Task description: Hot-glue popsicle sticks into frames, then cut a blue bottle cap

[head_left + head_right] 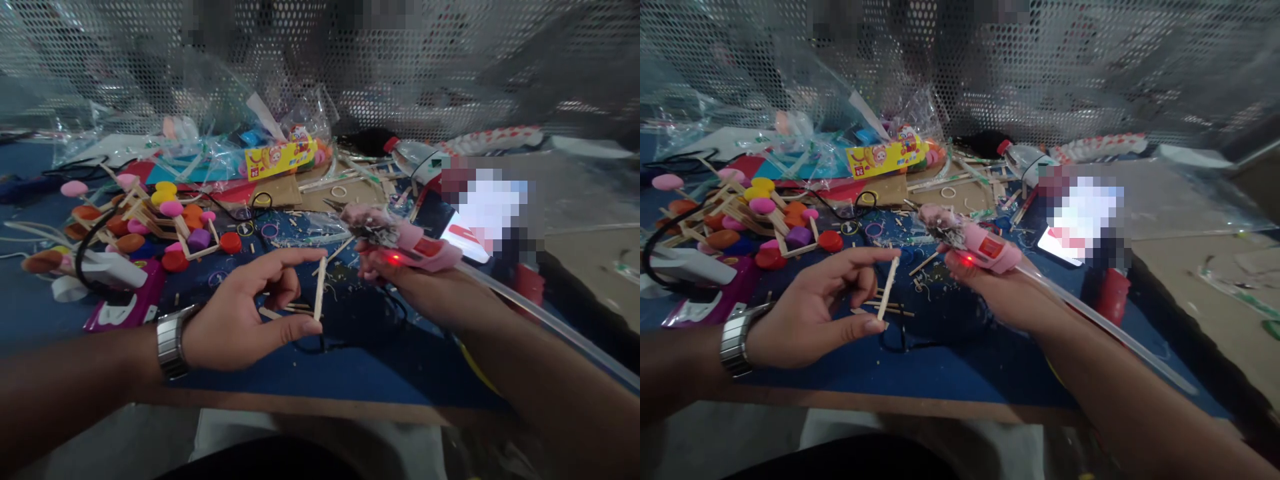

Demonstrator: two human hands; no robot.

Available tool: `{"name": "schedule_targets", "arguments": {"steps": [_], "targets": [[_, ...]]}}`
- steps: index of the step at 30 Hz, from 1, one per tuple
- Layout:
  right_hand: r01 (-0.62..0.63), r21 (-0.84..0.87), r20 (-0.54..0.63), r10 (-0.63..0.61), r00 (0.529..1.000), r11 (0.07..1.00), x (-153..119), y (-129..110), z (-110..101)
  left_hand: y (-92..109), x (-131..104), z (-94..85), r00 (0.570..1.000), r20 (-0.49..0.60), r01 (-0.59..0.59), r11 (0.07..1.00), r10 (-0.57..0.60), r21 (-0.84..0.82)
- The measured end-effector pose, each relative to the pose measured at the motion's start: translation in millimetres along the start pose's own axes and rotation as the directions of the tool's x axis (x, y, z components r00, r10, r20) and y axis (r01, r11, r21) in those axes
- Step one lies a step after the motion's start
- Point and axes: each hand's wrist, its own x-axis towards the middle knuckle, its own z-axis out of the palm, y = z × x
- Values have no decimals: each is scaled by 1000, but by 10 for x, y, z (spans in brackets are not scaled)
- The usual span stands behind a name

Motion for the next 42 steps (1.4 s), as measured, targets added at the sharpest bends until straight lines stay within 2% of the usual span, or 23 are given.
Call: {"name": "schedule_targets", "arguments": {"steps": [3,6,12,19,23,29,38,42], "targets": [[-62,13,-18,62,998,998,1,64,-19,-15,4,-1,997,71,6,999,-9,53],[-114,43,38,113,993,993,-10,106,-48,-40,0,-2,991,124,-49,997,41,61],[-88,26,69,86,994,996,-24,38,-62,-68,-7,-1,993,110,32,995,-43,95],[-72,122,265,38,964,990,-56,28,-57,-37,1,7,988,143,43,997,-53,71],[-79,226,251,21,968,971,-65,20,-32,-30,4,9,989,133,54,996,-63,71],[-69,265,285,-9,959,962,-51,-61,0,-27,7,10,988,140,58,994,-71,92],[-90,149,260,49,964,985,-89,-11,-31,-36,9,-2,992,117,38,991,-53,126],[-78,207,257,22,966,975,-107,-10,-18,-25,15,-5,992,92,71,988,-84,139]]}}
